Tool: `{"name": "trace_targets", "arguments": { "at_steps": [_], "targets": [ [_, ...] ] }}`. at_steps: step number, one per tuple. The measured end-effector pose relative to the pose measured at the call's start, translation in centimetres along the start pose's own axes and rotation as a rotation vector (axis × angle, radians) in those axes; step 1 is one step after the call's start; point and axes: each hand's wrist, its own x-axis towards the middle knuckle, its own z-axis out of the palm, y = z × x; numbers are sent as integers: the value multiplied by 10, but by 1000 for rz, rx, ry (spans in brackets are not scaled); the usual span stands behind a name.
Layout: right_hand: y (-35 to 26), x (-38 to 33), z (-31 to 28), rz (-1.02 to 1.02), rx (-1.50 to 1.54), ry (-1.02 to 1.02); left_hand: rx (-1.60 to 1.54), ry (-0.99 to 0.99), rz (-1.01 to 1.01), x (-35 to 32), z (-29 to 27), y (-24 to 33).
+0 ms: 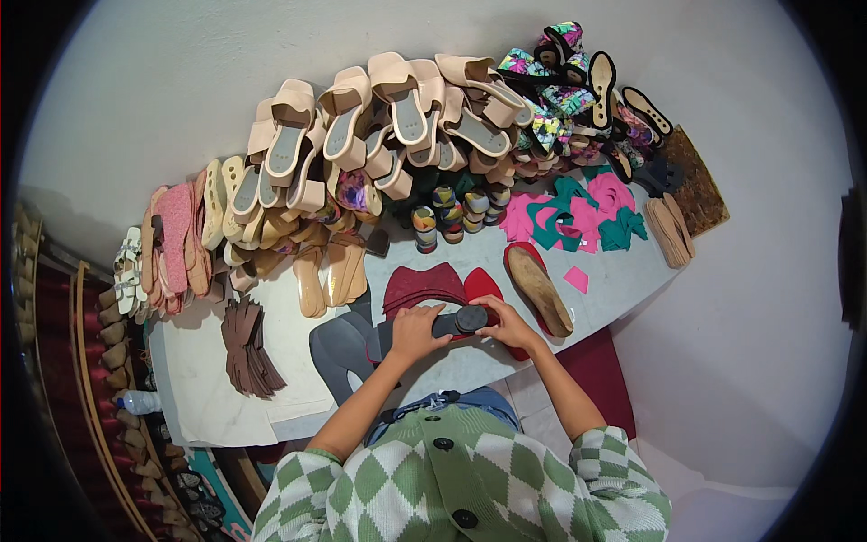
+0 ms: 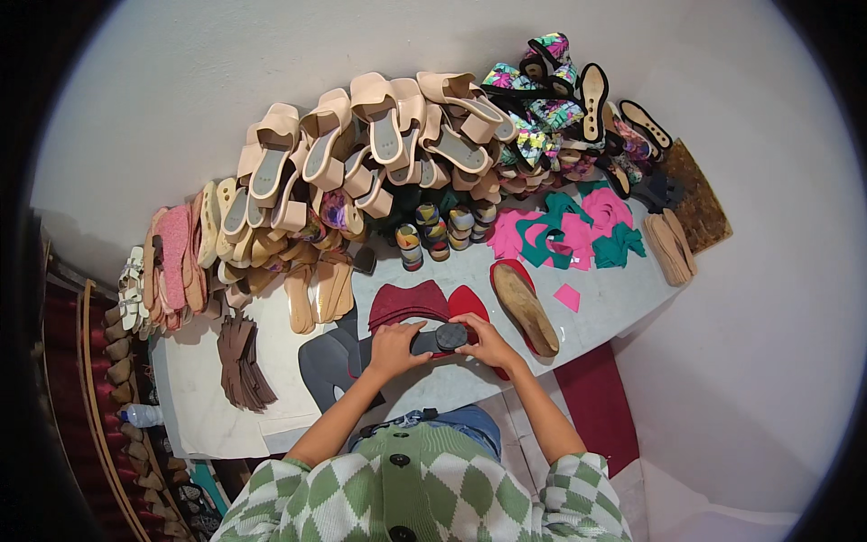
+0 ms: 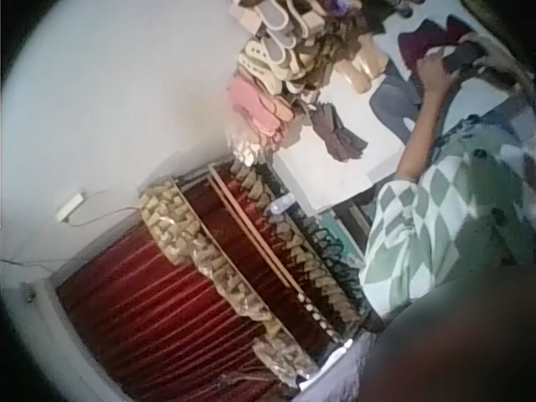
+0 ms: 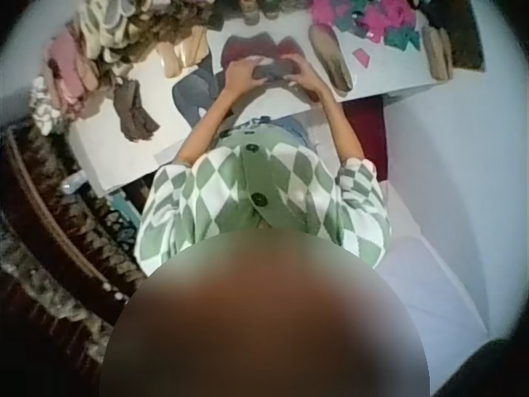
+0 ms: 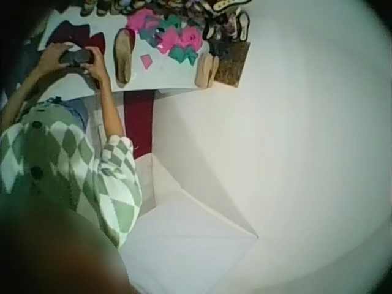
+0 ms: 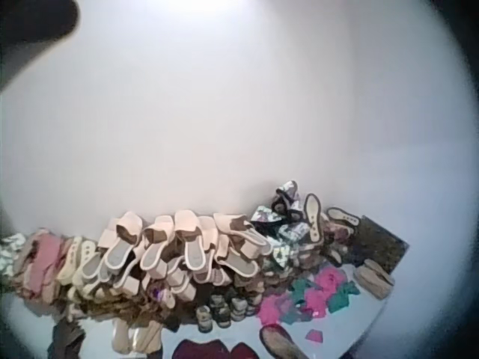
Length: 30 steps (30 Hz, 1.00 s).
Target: Assembling shoe components by placing fabric uppers onto shoe lasts.
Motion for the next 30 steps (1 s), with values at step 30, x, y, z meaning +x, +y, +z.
{"name": "trace_targets", "arguments": {
  "at_steps": [30],
  "targets": [
    [-17, -17, 10, -53, -134, 48, -10, -358, 60, 12, 1, -7]
  ]
}}
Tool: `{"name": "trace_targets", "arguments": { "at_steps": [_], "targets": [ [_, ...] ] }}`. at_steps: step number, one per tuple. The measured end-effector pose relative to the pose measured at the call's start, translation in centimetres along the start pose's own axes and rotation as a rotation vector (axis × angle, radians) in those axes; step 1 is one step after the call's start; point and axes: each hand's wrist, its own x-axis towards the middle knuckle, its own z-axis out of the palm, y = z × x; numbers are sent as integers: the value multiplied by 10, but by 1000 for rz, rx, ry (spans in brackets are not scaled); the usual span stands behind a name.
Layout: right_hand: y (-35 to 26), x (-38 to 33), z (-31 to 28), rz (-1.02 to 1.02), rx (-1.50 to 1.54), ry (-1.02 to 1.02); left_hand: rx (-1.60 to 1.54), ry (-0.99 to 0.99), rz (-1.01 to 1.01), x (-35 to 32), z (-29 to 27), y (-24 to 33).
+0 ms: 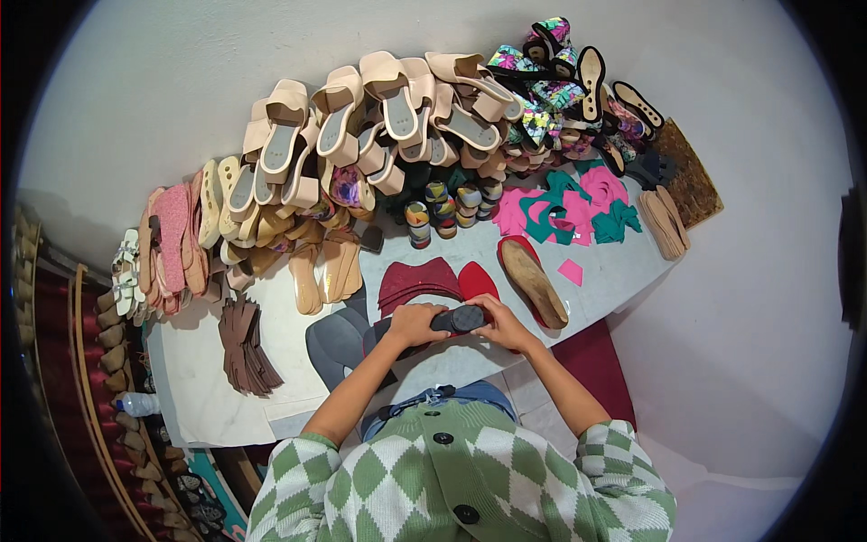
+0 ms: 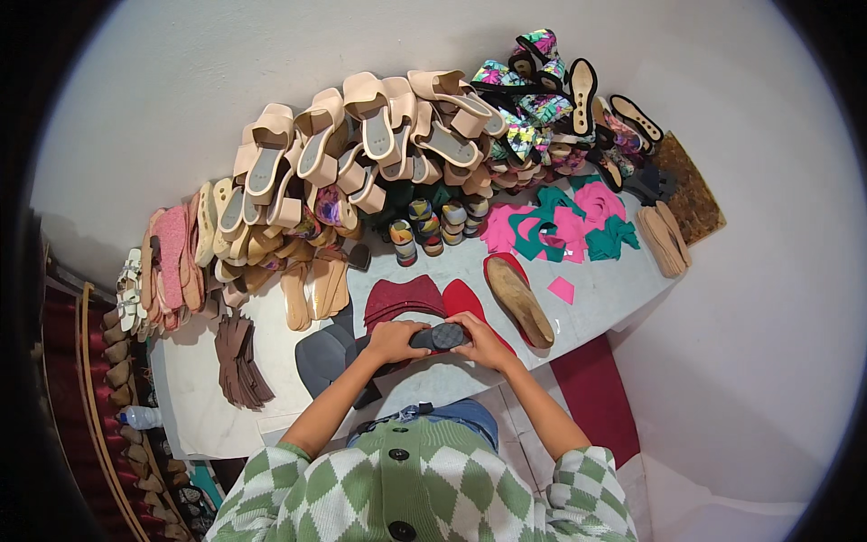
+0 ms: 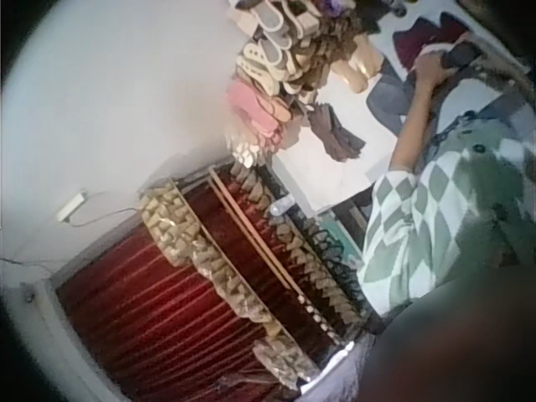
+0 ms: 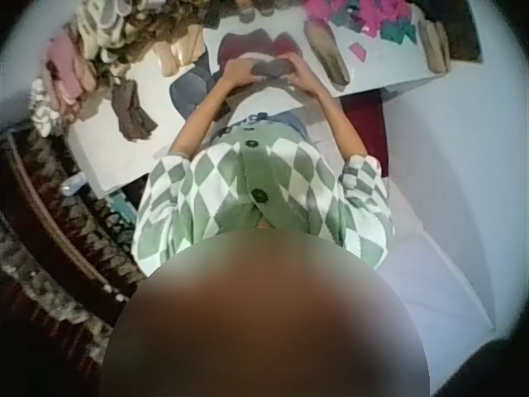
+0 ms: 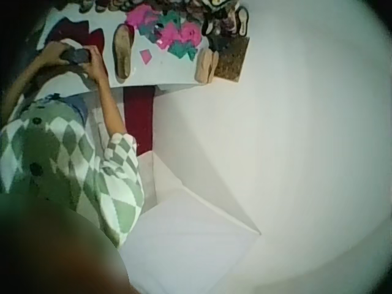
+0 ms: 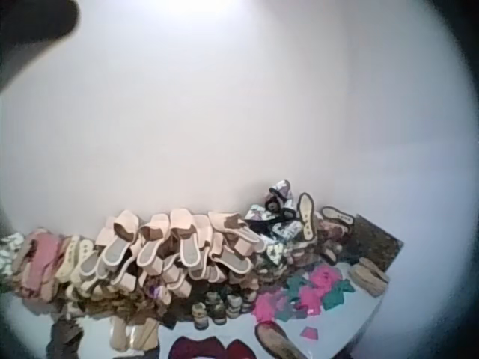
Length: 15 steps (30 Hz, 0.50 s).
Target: Assembling shoe components by placing fabric uppers onto shoe lasts.
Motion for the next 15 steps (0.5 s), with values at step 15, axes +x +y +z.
{"name": "trace_targets", "arguments": {
  "at_steps": [15],
  "targets": [
    [17, -8, 5, -17, 45, -24, -465, -386, -189, 30, -2, -9]
  ]
}}
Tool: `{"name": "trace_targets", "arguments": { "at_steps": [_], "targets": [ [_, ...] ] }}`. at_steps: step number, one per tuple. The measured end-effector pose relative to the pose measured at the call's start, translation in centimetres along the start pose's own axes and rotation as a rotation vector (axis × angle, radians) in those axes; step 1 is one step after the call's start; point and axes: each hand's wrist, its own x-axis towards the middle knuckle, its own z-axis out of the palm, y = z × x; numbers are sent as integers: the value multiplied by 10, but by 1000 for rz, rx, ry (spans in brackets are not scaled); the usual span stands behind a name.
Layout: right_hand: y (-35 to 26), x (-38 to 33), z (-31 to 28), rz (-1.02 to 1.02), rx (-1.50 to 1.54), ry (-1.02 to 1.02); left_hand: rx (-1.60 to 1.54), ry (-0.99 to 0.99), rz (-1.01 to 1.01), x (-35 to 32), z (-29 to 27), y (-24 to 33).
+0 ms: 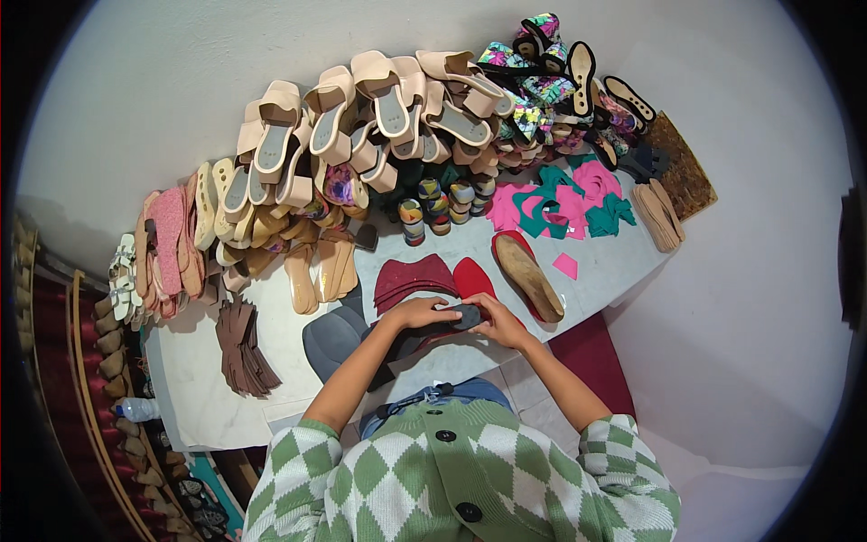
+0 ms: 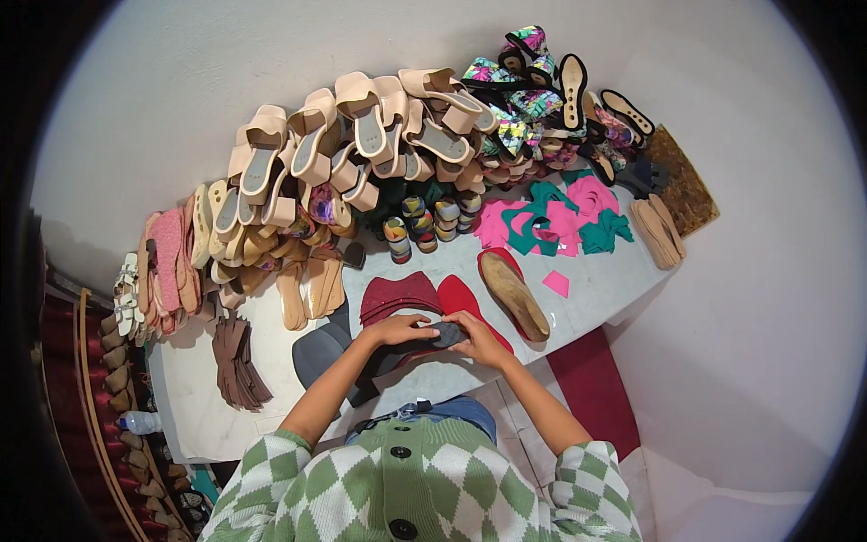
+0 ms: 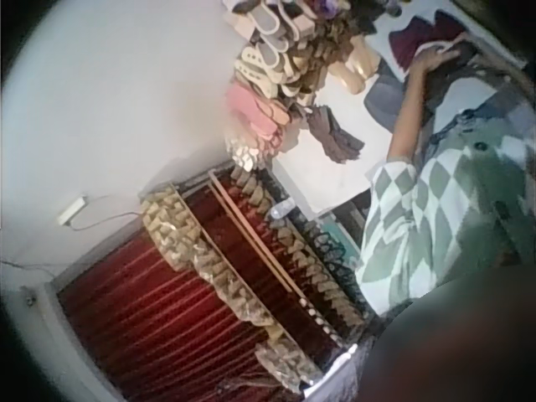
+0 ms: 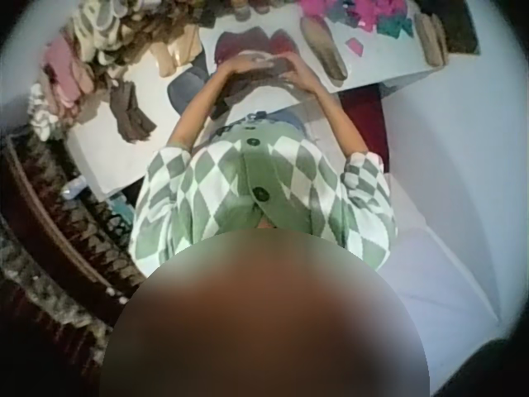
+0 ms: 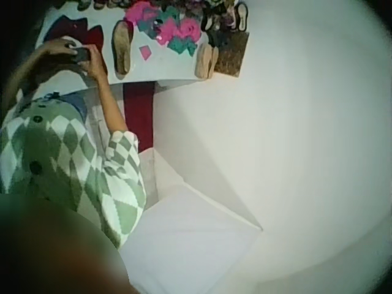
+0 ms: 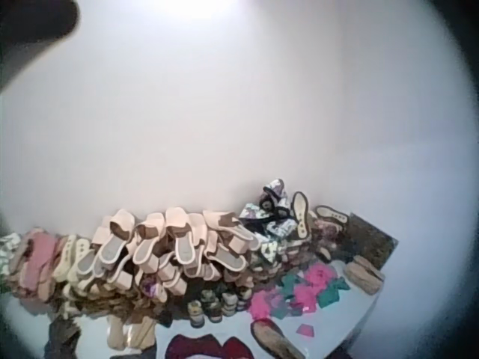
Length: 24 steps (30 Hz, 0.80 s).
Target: Assembling shoe components by placing fabric uppers onto shoe lasts.
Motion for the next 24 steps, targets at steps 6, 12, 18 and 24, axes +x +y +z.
{"name": "trace_targets", "arguments": {
  "at_steps": [6, 12, 18, 24],
  "targets": [
    [14, -4, 1, -54, 108, 7, 107, -13, -52, -3, -2, 9],
    [25, -3, 2, 683, 528, 50, 141, 51, -53, -10, 2, 17],
    [25, 6, -2, 765, 739, 17, 165, 136, -42, -13, 2, 20],
    [30, 10, 5, 805, 576, 99, 145, 143, -33, -6, 3, 17]
  ]
}}
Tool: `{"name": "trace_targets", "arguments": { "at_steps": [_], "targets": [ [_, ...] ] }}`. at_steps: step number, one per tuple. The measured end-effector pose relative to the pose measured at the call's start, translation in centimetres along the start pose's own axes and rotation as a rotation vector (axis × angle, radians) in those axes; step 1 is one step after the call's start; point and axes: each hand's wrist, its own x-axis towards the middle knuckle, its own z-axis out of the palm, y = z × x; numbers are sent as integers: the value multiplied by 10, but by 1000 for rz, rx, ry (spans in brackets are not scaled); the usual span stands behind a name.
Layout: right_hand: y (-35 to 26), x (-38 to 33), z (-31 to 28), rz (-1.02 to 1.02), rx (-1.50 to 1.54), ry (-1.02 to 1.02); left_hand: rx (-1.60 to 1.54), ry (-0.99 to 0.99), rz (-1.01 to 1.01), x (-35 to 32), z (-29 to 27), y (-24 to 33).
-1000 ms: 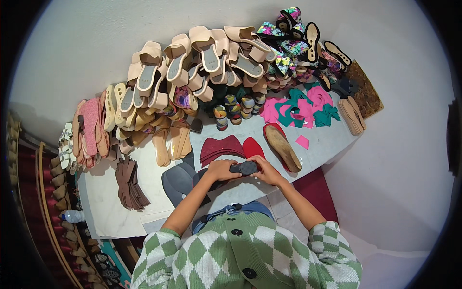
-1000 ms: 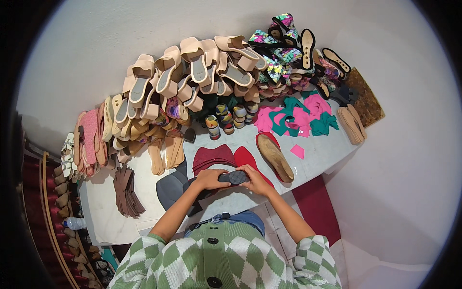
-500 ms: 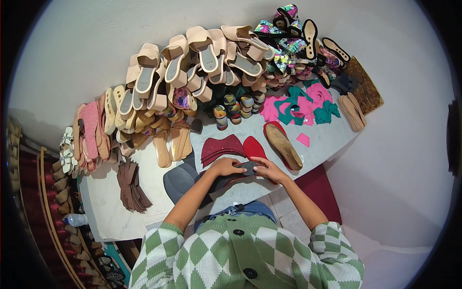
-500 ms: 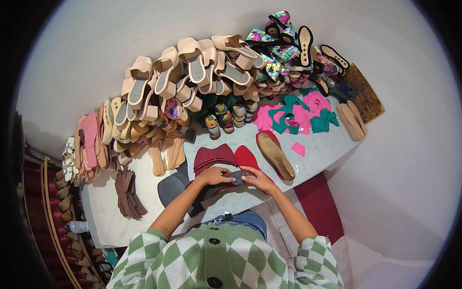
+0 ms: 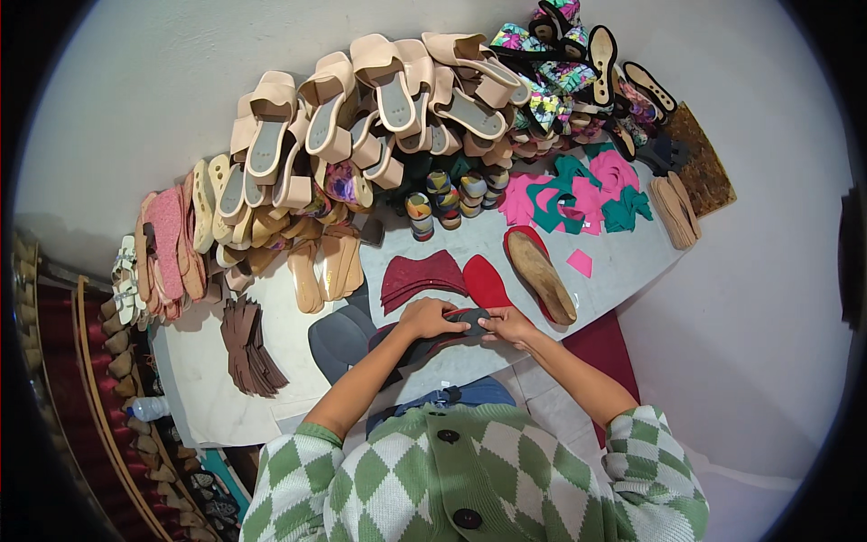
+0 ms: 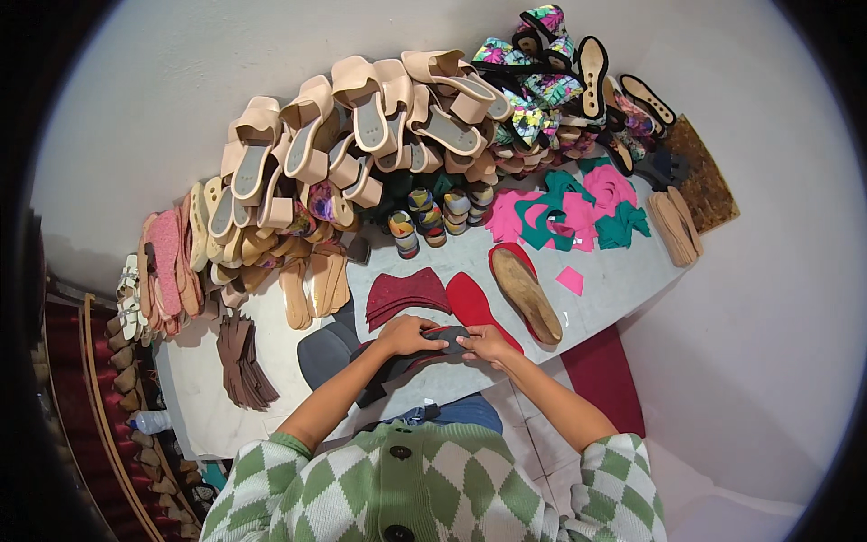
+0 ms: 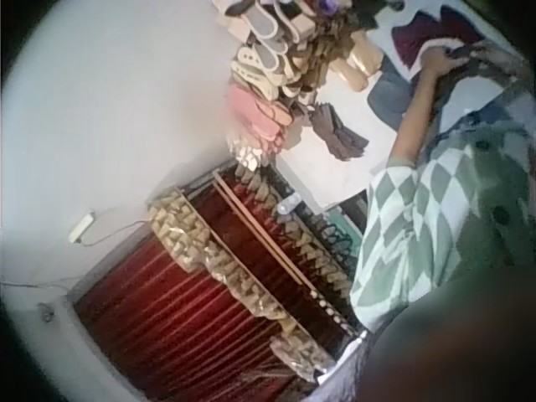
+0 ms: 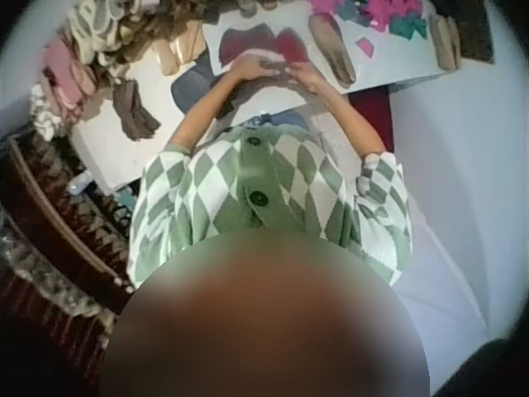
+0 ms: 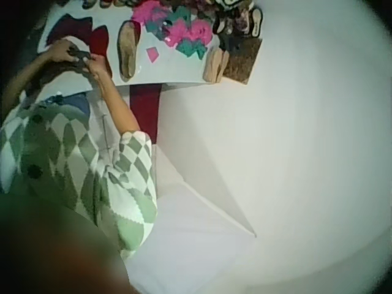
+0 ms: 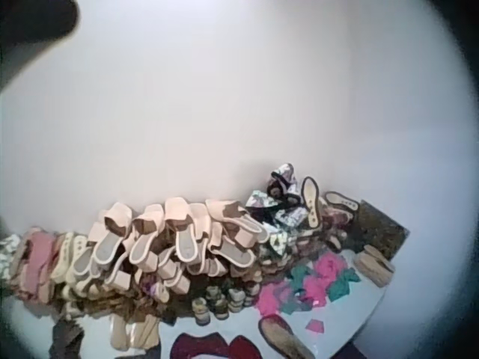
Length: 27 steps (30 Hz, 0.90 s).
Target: Assembling shoe components by placing fabric uppers onto shoe lasts.
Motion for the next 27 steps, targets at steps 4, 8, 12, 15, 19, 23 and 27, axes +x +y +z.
{"name": "trace_targets", "arguments": {
  "at_steps": [4, 8, 12, 15, 19, 23, 27],
  "targets": [
    [-4, 2, 4, 11, 41, 1, -60, -19, -36, 0, -9, 1],
    [-12, -1, 7, -20, 48, 30, -123, -103, -29, 4, -13, -1],
    [-10, -4, 1, 31, 64, -90, -175, -100, 5, 2, 11, -16],
    [-6, -5, -1, 33, 48, -120, -157, -59, 12, -9, 9, -3],
    [-3, -4, -1, -1, -18, -123, -103, -28, 35, -7, 7, 0],
    [-3, -2, 7, -19, -100, -62, -113, -9, 34, -4, 7, -7],
    [0, 1, 8, -73, -164, -34, -115, -18, 30, 1, 5, -8]
  ]
}}
